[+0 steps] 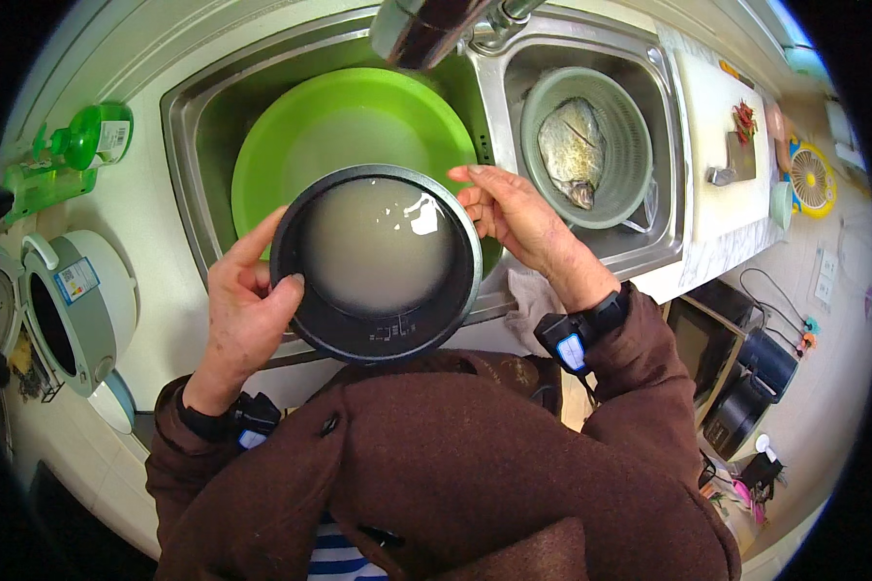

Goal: The person washes rice in a rice cooker pot under running water, then places the pot into the rice cooker and starts it. They then move to the dining table, pick up bowls of sliced vegetables, and return to the kitchen to place them on the counter. Finally, they handle a whole fish in a colander and place it on the counter.

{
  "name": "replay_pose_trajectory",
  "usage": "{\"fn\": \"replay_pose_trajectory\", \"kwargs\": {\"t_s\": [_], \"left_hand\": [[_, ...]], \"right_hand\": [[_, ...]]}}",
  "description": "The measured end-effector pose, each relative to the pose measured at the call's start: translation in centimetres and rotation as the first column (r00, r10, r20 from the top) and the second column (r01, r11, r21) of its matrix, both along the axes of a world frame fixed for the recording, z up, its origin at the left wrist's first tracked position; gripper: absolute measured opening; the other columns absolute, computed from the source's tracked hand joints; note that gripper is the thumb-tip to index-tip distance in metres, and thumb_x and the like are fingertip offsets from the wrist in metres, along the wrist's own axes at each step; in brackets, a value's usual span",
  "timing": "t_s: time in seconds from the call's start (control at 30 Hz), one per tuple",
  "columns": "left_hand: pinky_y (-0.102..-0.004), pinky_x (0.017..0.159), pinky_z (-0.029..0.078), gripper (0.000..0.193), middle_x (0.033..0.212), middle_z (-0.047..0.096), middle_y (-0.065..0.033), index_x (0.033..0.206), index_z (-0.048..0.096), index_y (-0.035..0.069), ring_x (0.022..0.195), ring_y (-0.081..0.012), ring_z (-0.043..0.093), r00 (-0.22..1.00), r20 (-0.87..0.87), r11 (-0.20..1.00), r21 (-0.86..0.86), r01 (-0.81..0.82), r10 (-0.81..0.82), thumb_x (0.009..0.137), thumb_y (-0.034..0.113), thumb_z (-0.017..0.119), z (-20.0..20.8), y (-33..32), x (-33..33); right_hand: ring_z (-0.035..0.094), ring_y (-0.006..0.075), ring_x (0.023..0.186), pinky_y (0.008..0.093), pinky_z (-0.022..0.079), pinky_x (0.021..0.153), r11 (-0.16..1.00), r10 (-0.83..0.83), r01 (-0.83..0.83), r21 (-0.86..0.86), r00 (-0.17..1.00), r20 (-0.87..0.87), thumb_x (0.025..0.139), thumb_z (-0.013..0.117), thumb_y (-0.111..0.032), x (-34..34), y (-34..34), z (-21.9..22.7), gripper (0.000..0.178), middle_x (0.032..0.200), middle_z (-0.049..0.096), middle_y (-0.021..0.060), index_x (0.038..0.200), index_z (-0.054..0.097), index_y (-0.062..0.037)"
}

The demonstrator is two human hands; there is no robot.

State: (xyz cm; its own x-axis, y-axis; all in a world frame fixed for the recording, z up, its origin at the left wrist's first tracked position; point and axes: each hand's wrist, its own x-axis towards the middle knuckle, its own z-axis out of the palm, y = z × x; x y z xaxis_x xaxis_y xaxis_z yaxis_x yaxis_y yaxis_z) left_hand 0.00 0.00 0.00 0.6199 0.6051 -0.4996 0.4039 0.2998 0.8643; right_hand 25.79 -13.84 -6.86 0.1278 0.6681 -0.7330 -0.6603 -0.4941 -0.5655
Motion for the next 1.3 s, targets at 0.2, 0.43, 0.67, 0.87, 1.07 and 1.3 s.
{"fn": "replay_pose_trajectory", "kwargs": {"t_s": [0.2, 0.43, 0.67, 0.87, 1.07, 1.3], "left_hand": [[-0.0179, 0.045, 0.031, 0.059, 0.054, 0.047, 0.0071, 0.132, 0.048, 0.002, 0.047, 0.0005, 0.040, 1.000, 0.022, 0.999, 0.028, 0.019, -0.020, 0.073, -0.006, 0.050, 0.3, 0.1, -0.1], [-0.0185, 0.044, 0.032, 0.061, 0.056, 0.050, 0.0054, 0.132, 0.047, 0.002, 0.045, -0.0003, 0.042, 0.996, 0.068, 0.998, -0.010, 0.059, -0.058, 0.072, -0.006, 0.047, 1.4, -0.1, 0.0], [-0.0198, 0.044, 0.035, 0.058, 0.054, 0.051, 0.0040, 0.132, 0.049, 0.003, 0.044, -0.0015, 0.043, 0.985, 0.096, 0.989, 0.060, 0.137, -0.143, 0.074, -0.002, 0.052, 3.1, -0.7, -0.4], [-0.0275, 0.075, 0.047, 0.077, 0.098, 0.057, -0.0111, 0.142, 0.031, 0.006, 0.086, -0.0141, 0.057, 0.963, 0.095, 0.944, 0.244, 0.222, -0.251, 0.076, 0.016, 0.068, 2.4, -0.2, -2.8], [-0.0414, 0.097, 0.042, 0.094, 0.137, 0.038, -0.0116, 0.146, 0.017, 0.010, 0.123, -0.0217, 0.043, 0.859, 0.494, 0.823, -0.430, 0.372, -0.130, 0.074, 0.037, 0.071, -1.7, -2.1, -3.9], [-0.0386, 0.096, 0.043, 0.081, 0.135, 0.041, -0.0096, 0.143, 0.022, 0.008, 0.120, -0.0224, 0.045, 0.900, 0.434, 0.801, -0.550, 0.236, 0.033, 0.071, 0.016, 0.059, -1.3, -4.1, -5.9]], "right_hand": [[0.063, 0.0163, 0.084, 0.0277, 0.052, 0.073, 0.997, 0.000, 0.000, 0.072, 1.000, 0.001, 0.098, 0.044, -0.034, -0.5, -1.2, 1.5, 0.042, 0.100, 0.063, 0.0115, 0.125, 0.046, -0.0025], [0.025, 0.0213, 0.136, 0.0375, 0.026, 0.109, 0.906, 0.206, -0.206, 0.370, 0.978, 0.040, 0.076, 0.068, -0.054, -4.1, -3.6, 5.3, 0.104, 0.150, 0.022, 0.0124, 0.148, 0.009, -0.0062], [0.038, 0.0180, 0.127, 0.0321, 0.034, 0.105, 0.956, 0.006, -0.014, 0.295, 1.000, 0.028, 0.078, 0.063, -0.024, -7.7, -5.1, 7.3, 0.085, 0.141, 0.036, 0.0111, 0.146, 0.017, -0.0040], [0.046, 0.0172, 0.119, 0.0300, 0.042, 0.097, 0.957, -0.060, 0.071, 0.282, 0.997, -0.049, 0.076, 0.062, -0.021, -8.7, -6.2, 8.8, 0.076, 0.131, 0.045, 0.0103, 0.141, 0.027, -0.0037], [0.048, 0.0161, 0.115, 0.0315, 0.046, 0.091, 0.912, -0.010, -0.024, 0.410, 0.997, 0.081, 0.076, 0.062, -0.024, -9.5, -7.0, 8.6, 0.077, 0.130, 0.046, 0.0089, 0.142, 0.027, -0.0063], [0.045, 0.0194, 0.119, 0.0331, 0.040, 0.098, 0.965, 0.095, -0.230, 0.127, 0.755, 0.648, 0.088, 0.058, -0.032, -9.6, -4.8, 9.7, 0.068, 0.134, 0.042, 0.0100, 0.143, 0.027, -0.0060]]}}
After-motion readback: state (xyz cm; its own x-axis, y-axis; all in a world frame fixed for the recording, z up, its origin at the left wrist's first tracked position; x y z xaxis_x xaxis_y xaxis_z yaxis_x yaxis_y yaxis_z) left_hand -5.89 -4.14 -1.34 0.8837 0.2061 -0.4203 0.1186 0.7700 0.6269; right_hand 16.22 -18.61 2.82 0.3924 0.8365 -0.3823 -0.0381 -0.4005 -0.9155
